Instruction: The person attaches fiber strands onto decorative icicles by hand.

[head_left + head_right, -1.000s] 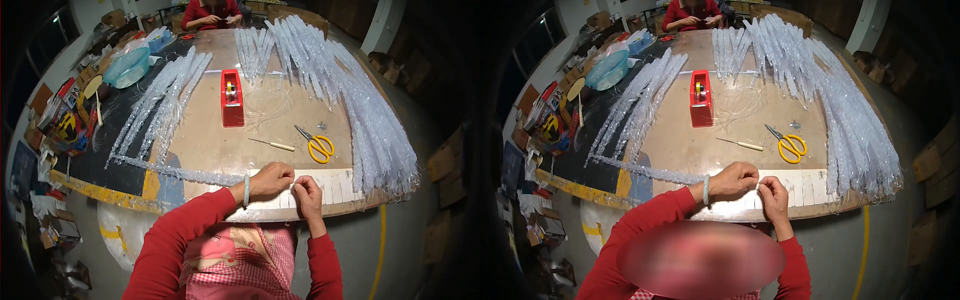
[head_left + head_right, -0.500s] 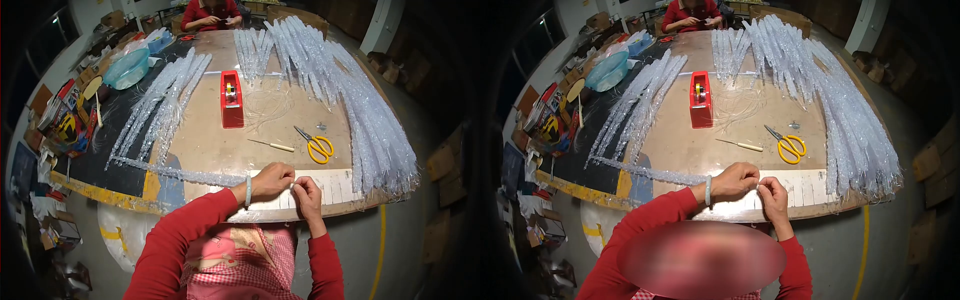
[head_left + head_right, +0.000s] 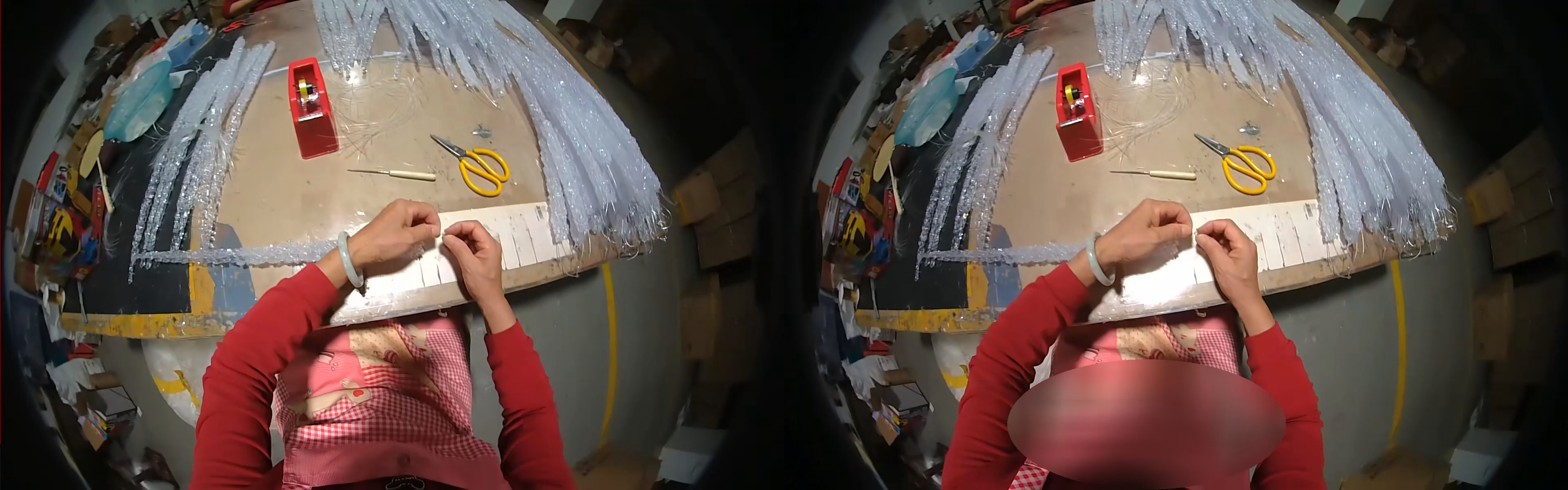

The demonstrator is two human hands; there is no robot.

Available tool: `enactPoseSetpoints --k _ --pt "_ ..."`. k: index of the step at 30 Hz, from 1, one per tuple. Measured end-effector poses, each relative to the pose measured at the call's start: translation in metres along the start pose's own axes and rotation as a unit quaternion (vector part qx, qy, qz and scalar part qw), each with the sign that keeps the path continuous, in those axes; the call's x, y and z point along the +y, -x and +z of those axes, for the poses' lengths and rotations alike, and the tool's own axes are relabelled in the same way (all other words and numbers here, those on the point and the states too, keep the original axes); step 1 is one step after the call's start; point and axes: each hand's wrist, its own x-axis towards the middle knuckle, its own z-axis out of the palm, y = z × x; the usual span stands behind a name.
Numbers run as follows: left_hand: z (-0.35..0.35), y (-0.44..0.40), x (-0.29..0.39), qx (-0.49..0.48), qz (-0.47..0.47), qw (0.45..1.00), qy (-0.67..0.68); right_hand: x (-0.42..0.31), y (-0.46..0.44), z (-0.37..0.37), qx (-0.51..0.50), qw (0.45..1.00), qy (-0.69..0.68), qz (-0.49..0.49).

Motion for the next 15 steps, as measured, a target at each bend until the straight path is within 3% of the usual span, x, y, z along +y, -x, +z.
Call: enactPoseSetpoints --k 8,15 --pt "-0.0016 0.0006 0.0033 -0.007 0.011 1.000 -0.006 -0.0019 0.0017 0.0030 -0.003 0.998 -0.067 0.004" --pt "-0.0009 -0.0010 0.0031 -0.008 0.015 0.999 -0.046 -0.0010 0.0030 0.0032 -0.020 0.999 -0.043 -0.001"
